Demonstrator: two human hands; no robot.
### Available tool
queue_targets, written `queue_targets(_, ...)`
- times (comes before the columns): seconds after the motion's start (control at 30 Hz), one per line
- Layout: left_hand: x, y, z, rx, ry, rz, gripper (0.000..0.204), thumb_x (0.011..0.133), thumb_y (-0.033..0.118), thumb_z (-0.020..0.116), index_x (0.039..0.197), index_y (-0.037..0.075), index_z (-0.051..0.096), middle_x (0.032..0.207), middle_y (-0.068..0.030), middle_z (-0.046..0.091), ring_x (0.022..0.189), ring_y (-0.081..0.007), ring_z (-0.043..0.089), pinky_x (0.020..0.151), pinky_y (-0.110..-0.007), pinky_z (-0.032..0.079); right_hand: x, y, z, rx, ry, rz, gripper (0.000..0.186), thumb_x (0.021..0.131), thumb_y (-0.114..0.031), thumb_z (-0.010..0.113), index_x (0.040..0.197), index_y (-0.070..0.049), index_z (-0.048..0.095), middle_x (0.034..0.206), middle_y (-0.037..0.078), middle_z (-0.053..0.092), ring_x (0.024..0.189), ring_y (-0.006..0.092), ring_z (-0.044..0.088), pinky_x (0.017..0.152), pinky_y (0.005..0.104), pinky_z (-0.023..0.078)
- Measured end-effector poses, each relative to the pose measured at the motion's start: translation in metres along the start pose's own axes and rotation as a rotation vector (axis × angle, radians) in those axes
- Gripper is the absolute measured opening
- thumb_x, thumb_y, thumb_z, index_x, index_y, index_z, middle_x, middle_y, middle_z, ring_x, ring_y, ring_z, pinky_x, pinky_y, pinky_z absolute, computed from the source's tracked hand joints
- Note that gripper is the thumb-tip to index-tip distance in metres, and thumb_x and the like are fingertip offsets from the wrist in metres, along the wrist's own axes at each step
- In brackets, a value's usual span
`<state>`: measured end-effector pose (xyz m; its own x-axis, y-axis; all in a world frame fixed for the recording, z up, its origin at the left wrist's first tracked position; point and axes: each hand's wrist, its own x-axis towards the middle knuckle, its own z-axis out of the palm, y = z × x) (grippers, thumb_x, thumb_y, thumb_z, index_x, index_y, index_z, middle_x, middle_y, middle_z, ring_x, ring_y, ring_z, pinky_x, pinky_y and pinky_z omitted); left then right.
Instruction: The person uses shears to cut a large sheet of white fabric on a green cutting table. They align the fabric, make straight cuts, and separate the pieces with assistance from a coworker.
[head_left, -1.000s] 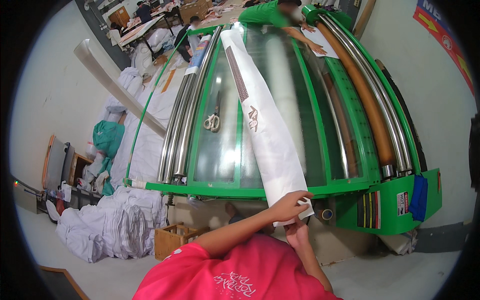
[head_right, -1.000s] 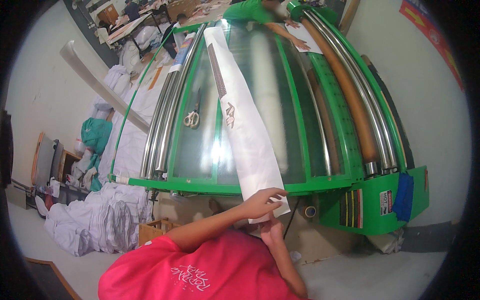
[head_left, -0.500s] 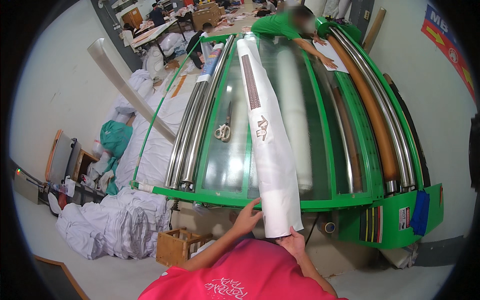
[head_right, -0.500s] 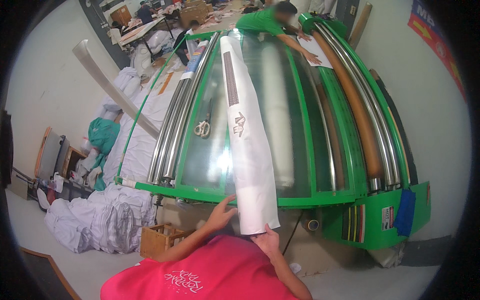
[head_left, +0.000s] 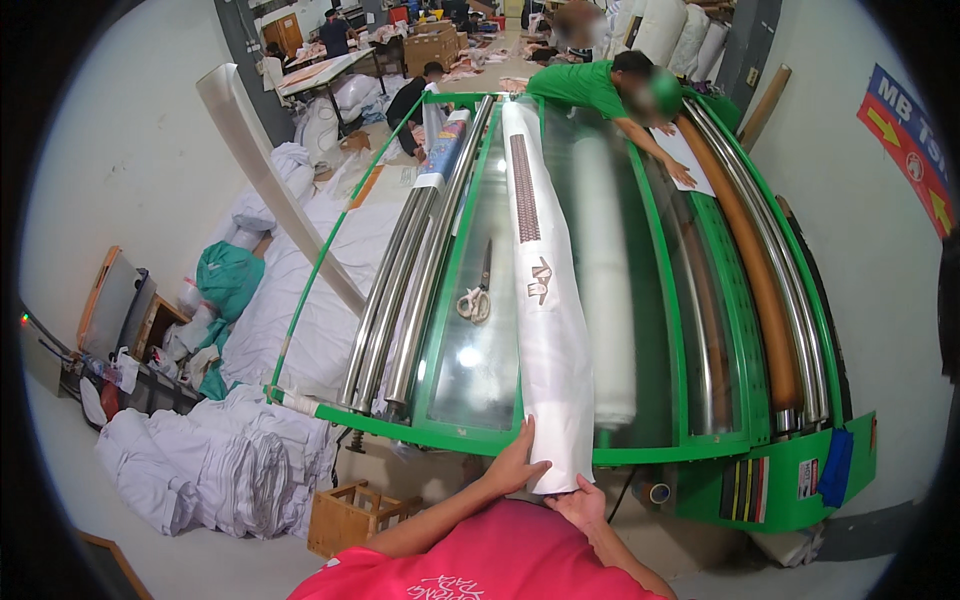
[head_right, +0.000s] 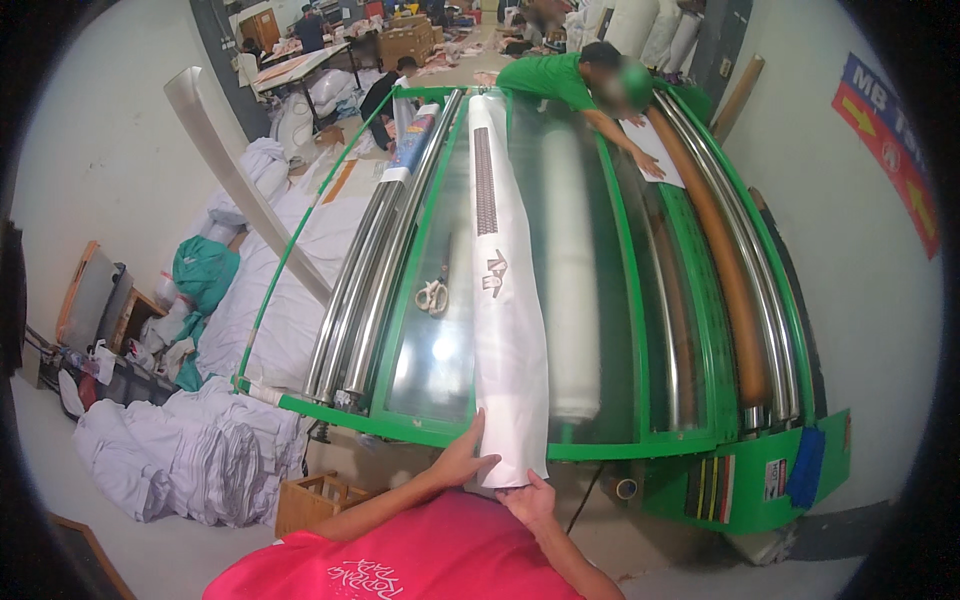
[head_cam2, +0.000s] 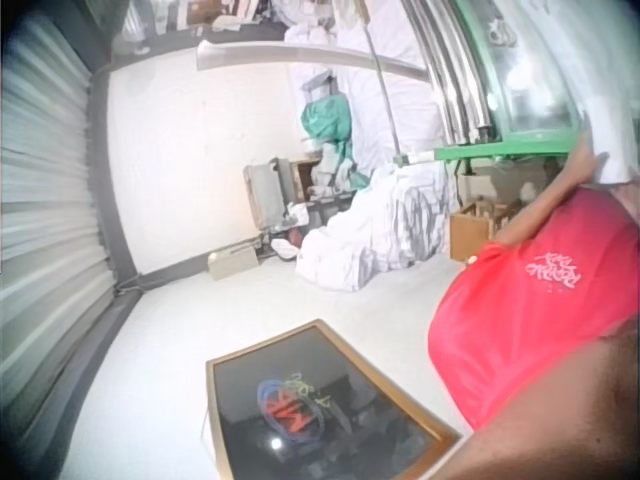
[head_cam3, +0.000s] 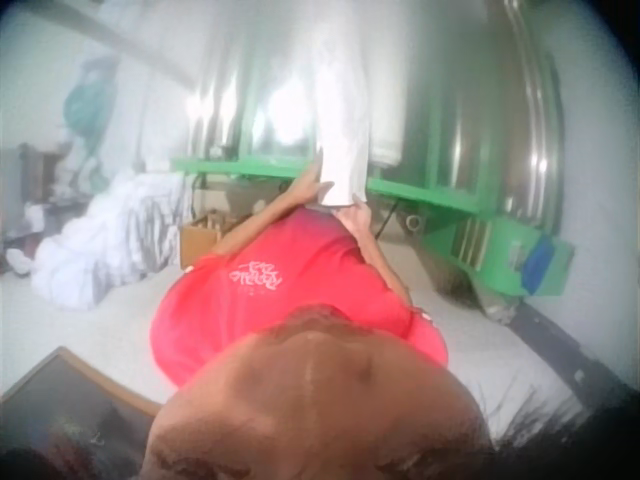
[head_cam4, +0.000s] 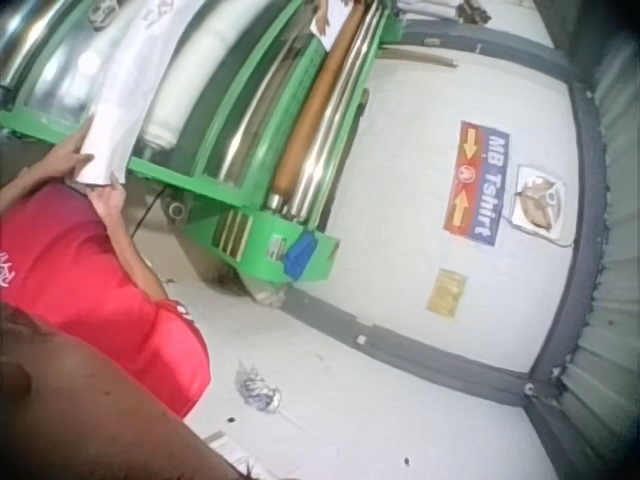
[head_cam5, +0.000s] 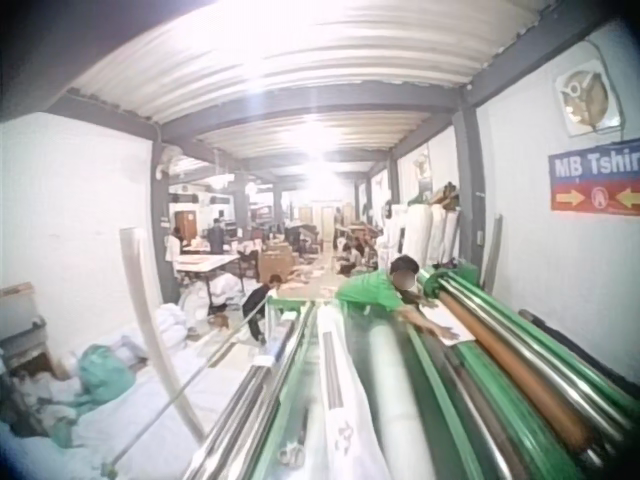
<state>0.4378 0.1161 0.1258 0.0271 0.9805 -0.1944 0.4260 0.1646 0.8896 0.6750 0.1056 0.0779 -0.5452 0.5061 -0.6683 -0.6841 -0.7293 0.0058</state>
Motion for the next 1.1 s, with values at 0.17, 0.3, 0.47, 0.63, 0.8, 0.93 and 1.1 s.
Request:
queue_targets(0.17,0.020,-0.010,-0.051,-0.015,-0.008,-0.005,0.118,0.097,0.033,0.084,0.177,-0.003,0.005,0.175,-0.0397,0.028,0.162,-0.0493,0.038,0.132,-0.045,0.033,0.031,0.022,0.040,0.026,-0.003,-0.034,0.056,0.111,-0.027,0.051,0.163,-0.005,0.044,0.167,0.017,0.050,0.157,0.0379,0.042,0.133,0.0626,0.023)
queue_targets(0.3,0.039,-0.037,-0.087,0.004,-0.009,0.043,0.122,0.095,0.037,0.083,0.176,-0.004,0.003,0.172,-0.0476,0.021,0.152,-0.0564,0.046,0.126,-0.048,0.040,0.062,0.047,0.077,0.106,0.027,-0.079,0.058,0.111,-0.024,0.052,0.164,-0.004,0.042,0.169,0.017,0.048,0.159,0.0383,0.040,0.135,0.0619,0.021)
queue_targets(0.47,0.050,-0.076,-0.124,0.005,-0.062,0.100,0.120,0.095,0.041,0.083,0.177,-0.002,0.005,0.172,-0.0462,0.023,0.156,-0.0528,0.044,0.128,-0.046,0.038,0.093,0.073,0.095,0.102,0.108,-0.126,0.062,0.109,-0.025,0.053,0.165,-0.003,0.040,0.170,0.019,0.046,0.160,0.0381,0.038,0.136,0.0629,0.018)
queue_targets(0.63,0.062,-0.105,-0.161,0.003,-0.189,0.070,0.101,0.099,0.042,0.080,0.174,-0.002,0.029,0.177,-0.0291,0.035,0.158,-0.0442,0.045,0.130,-0.043,0.036,0.089,0.076,0.118,-0.235,0.221,-0.081,0.062,0.109,-0.032,0.050,0.161,0.002,0.042,0.168,0.020,0.048,0.155,0.0388,0.046,0.132,0.0597,0.031)
queue_targets(0.8,0.080,-0.089,-0.214,-0.123,-0.302,-0.152,0.077,0.101,0.037,0.077,0.167,0.006,0.050,0.164,-0.0233,0.058,0.140,-0.0392,0.065,0.117,-0.047,0.052,0.083,0.037,0.093,-0.704,0.266,0.083,0.067,0.111,-0.046,0.054,0.152,0.007,0.049,0.132,0.026,0.073,0.114,0.0392,0.073,0.105,0.0465,0.056)
queue_targets(0.93,0.064,-0.128,-0.242,0.011,0.092,-0.068,0.060,0.102,0.030,0.075,0.155,0.005,0.062,0.151,-0.0230,0.067,0.131,-0.0381,0.070,0.112,-0.049,0.056,0.084,-0.002,0.081,-1.539,0.461,0.003,0.075,0.107,-0.050,0.068,0.148,0.010,0.049,0.098,0.020,0.079,0.090,0.0398,0.076,0.087,0.0471,0.061)
queue_targets(1.1,0.009,-0.195,-0.270,0.262,0.475,-0.090,0.067,0.097,0.022,0.074,0.157,0.002,0.053,0.164,-0.0284,0.050,0.152,-0.0475,0.048,0.129,-0.051,0.038,0.061,0.009,0.134,-2.105,0.656,-0.714,0.079,0.100,-0.043,0.078,0.150,0.009,0.047,0.136,0.032,0.064,0.130,0.0464,0.061,0.111,0.0508,0.048)
